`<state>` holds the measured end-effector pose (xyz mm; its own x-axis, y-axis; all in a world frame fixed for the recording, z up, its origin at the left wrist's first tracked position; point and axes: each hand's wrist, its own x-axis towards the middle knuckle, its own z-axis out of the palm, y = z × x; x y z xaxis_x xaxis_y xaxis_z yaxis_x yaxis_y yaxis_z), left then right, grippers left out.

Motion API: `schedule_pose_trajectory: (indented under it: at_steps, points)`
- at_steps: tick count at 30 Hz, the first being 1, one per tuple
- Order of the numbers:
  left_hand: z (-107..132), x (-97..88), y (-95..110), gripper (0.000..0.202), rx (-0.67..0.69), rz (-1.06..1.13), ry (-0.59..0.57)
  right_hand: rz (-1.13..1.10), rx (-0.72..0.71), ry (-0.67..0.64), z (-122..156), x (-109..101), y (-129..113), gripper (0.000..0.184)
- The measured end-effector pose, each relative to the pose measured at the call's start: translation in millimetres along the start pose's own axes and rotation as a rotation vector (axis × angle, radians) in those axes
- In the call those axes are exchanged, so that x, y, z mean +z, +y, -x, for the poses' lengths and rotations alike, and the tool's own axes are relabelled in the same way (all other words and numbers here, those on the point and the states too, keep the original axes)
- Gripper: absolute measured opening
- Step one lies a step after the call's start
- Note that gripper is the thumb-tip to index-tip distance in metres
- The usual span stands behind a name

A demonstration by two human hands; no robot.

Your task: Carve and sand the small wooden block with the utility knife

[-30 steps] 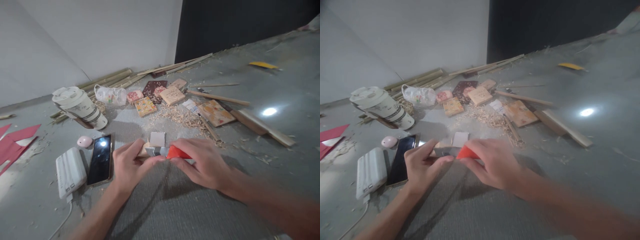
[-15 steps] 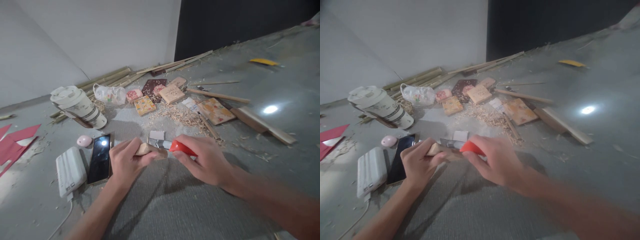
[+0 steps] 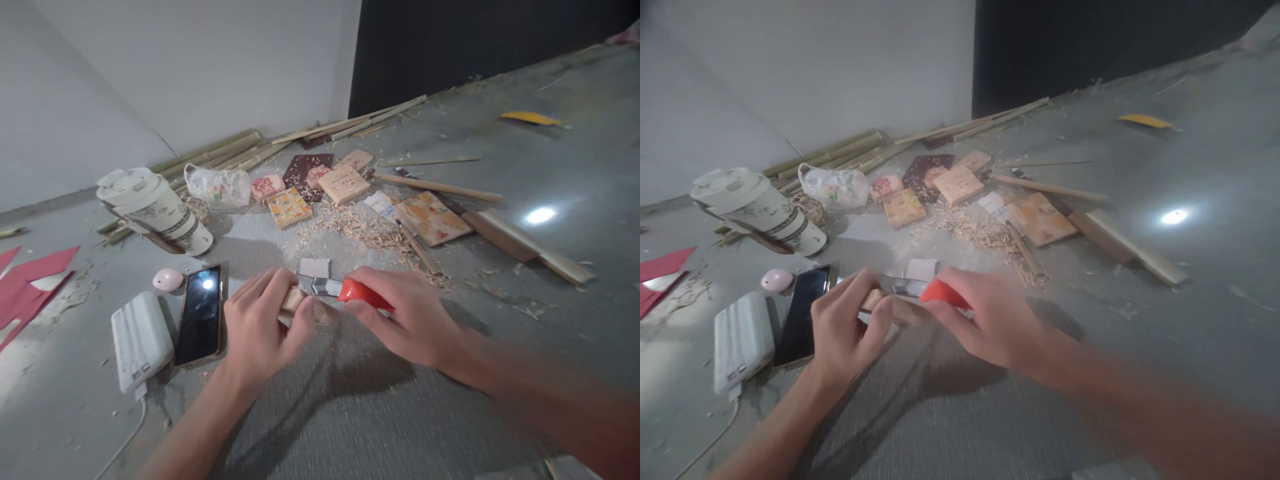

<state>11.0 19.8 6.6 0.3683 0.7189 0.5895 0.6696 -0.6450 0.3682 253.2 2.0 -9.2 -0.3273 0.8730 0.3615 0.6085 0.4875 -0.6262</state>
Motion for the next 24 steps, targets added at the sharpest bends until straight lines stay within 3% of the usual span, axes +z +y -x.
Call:
schedule_pose_trajectory:
  at_steps: [9, 24]
  points:
    - [-5.3, 2.3, -6.0, 0.063, 0.039, -0.030, 0.041, -0.012, -0.033, -0.041, 0.3, 0.7, 0.4, 0.048]
    - [-1.1, 2.7, -5.0, 0.071, 0.017, 0.055, 0.041, -0.035, -0.123, -0.093, 2.4, -0.7, -3.5, 0.036]
